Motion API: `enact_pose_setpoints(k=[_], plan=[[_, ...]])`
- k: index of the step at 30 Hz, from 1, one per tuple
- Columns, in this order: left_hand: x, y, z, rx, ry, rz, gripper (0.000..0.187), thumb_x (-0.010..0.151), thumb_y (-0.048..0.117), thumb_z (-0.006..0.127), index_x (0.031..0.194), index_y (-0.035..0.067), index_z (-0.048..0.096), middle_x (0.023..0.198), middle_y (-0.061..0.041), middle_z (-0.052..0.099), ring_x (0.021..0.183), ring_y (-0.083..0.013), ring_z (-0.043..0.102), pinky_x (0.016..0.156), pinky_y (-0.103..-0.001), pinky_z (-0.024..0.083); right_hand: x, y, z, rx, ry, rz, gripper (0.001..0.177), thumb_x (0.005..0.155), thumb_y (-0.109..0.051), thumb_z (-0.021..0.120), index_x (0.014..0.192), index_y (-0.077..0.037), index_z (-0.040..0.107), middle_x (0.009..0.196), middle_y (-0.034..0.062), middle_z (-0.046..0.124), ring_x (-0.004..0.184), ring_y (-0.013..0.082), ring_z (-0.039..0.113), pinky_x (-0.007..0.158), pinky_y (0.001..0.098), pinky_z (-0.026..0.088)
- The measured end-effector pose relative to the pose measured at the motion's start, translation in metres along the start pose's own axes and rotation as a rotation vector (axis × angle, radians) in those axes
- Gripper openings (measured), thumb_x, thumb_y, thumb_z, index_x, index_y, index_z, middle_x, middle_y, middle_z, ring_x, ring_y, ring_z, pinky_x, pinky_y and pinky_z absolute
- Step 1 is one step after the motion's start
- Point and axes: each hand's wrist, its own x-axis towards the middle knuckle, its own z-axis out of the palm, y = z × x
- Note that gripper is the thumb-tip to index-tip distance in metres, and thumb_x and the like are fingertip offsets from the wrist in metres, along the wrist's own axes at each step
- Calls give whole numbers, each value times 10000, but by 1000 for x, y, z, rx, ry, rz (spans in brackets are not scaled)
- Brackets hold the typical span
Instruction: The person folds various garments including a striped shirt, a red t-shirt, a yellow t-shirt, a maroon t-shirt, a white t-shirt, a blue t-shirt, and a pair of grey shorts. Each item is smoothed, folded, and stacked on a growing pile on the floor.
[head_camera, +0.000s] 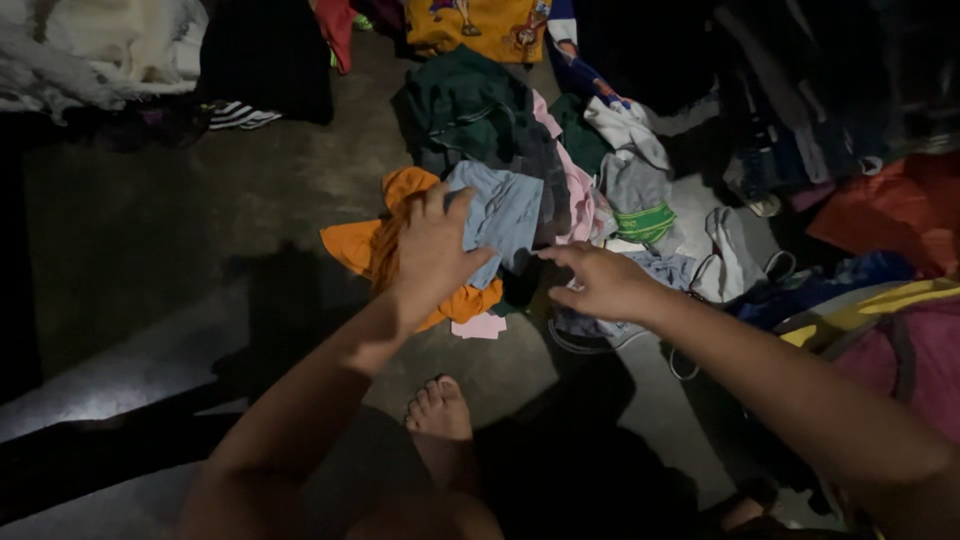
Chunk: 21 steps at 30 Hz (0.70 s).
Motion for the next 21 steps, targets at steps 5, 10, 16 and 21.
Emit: enact_pose_setpoints(k=[5, 10, 16, 21], plan=[[4, -4, 17, -519, -59, -247, 578, 827, -8, 686, 1382, 138, 612, 1361, -157, 554, 1180, -286, 580, 917, -363, 523, 16, 1, 8, 377, -31, 84, 585, 867, -269, 754, 1414, -133, 596, 1165, 99, 727, 891, 152, 693, 804, 301, 571], [11, 40, 25, -1046, -179, -454, 419, 839, -50, 616, 1217, 116, 684, 1117, -37, 660, 813, -138, 625, 632, -302, 545, 4, -7, 3, 844, -2, 171, 704, 834, -213, 753, 1477, -131, 477, 1120, 88, 676, 921, 173, 665, 788, 315, 546], [14, 105, -4, -1535, -203, 7, 324, 971, -106, 560, 1250, -3, 690, 1191, -113, 699, 1106, -155, 653, 991, -290, 537, -27, -14, -34, 1556, 14, 15, 654, 866, -188, 736, 1439, -46, 454, 1236, 39, 632, 1157, 167, 632, 995, 354, 520], [25, 111, -53, -1853, -307, 88, 412, 978, -116, 430, 1301, -18, 665, 1286, -131, 695, 1183, -221, 668, 1067, -383, 541, -59, -17, -73, 1211, 4, -157, 649, 868, -202, 776, 1426, -12, 504, 1228, 85, 656, 1127, 202, 650, 994, 386, 533]])
